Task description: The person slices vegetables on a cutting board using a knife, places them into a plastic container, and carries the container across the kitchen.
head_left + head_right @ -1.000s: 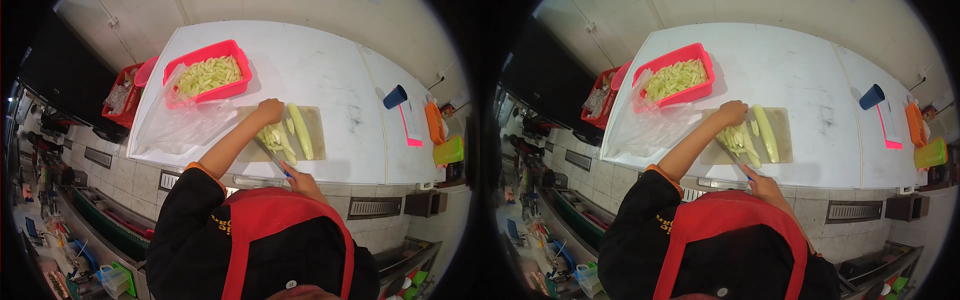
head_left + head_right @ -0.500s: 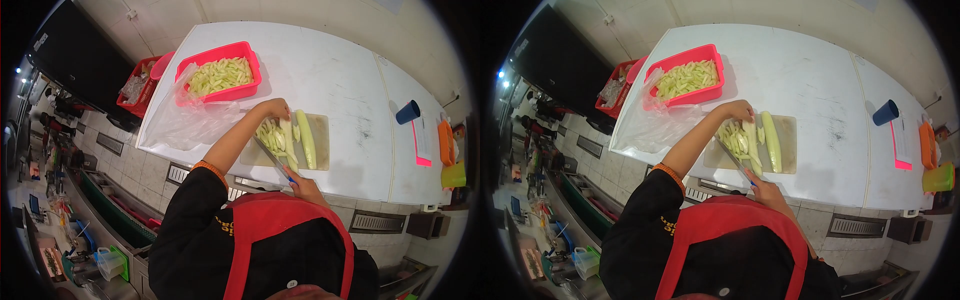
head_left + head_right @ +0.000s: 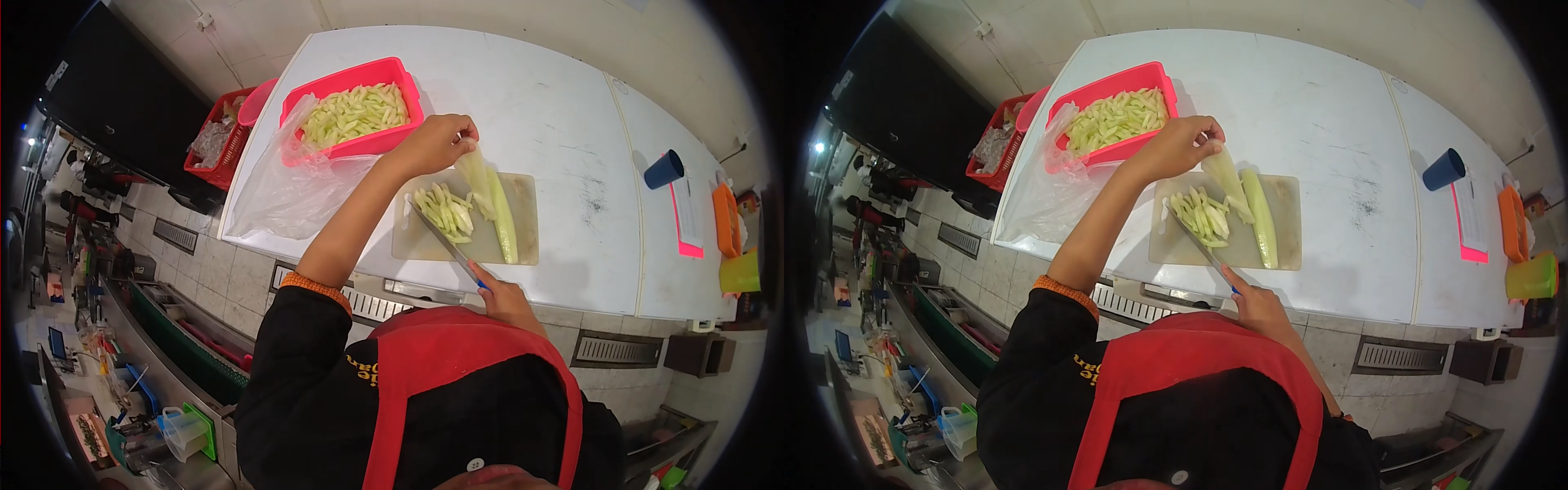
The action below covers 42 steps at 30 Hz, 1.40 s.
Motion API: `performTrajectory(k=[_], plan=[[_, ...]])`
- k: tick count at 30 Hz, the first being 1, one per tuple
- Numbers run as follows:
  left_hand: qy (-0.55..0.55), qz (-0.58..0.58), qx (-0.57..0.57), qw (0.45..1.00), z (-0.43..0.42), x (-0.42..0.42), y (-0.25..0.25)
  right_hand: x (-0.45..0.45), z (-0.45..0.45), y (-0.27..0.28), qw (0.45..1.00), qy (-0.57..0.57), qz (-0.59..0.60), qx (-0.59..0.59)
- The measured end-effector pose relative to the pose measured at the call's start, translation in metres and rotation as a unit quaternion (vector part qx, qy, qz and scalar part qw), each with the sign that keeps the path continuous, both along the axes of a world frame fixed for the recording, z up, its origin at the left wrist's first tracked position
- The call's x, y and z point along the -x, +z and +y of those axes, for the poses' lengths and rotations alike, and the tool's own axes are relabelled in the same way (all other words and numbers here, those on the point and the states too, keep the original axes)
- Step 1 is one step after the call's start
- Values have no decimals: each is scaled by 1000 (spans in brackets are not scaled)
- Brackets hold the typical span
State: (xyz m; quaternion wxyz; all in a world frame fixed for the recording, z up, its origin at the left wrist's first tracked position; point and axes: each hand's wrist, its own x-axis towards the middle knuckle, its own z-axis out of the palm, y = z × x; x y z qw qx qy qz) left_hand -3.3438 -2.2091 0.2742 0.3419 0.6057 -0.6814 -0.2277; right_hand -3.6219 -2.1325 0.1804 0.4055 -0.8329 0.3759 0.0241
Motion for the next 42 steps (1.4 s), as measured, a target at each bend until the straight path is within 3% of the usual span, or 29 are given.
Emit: performTrajectory(k=[8, 11, 17, 20, 27, 32, 37, 39, 42], plan=[[-5, -71, 89, 993, 17, 2, -16, 5, 2, 1, 999, -28, -32, 20], [14, -56, 68, 996, 20, -4, -30, 9, -1, 2, 998, -29, -49, 26], [31, 54, 81, 995, 18, -21, -69, 7, -4, 14, 999, -35, -19, 18], [15, 173, -27, 984, 28, -23, -75, 5, -4, 17, 999, -50, -12, -7], [39, 219, -7, 975, 27, -24, -98, 3, -10, 20, 997, -58, 6, -40], [33, 328, -20, 944, 37, -28, -76, 5, -15, 27, 997, -52, 0, -60], [31, 406, 122, 905, 84, -56, -42, 6, -8, 49, 993, -50, -2, -111], [97, 361, 164, 913, 111, -71, -33, 2, -5, 45, 992, -2, -5, -123], [203, 343, 114, 910, 155, -86, -20, 1, 0, 20, 992, 57, -44, -107]])
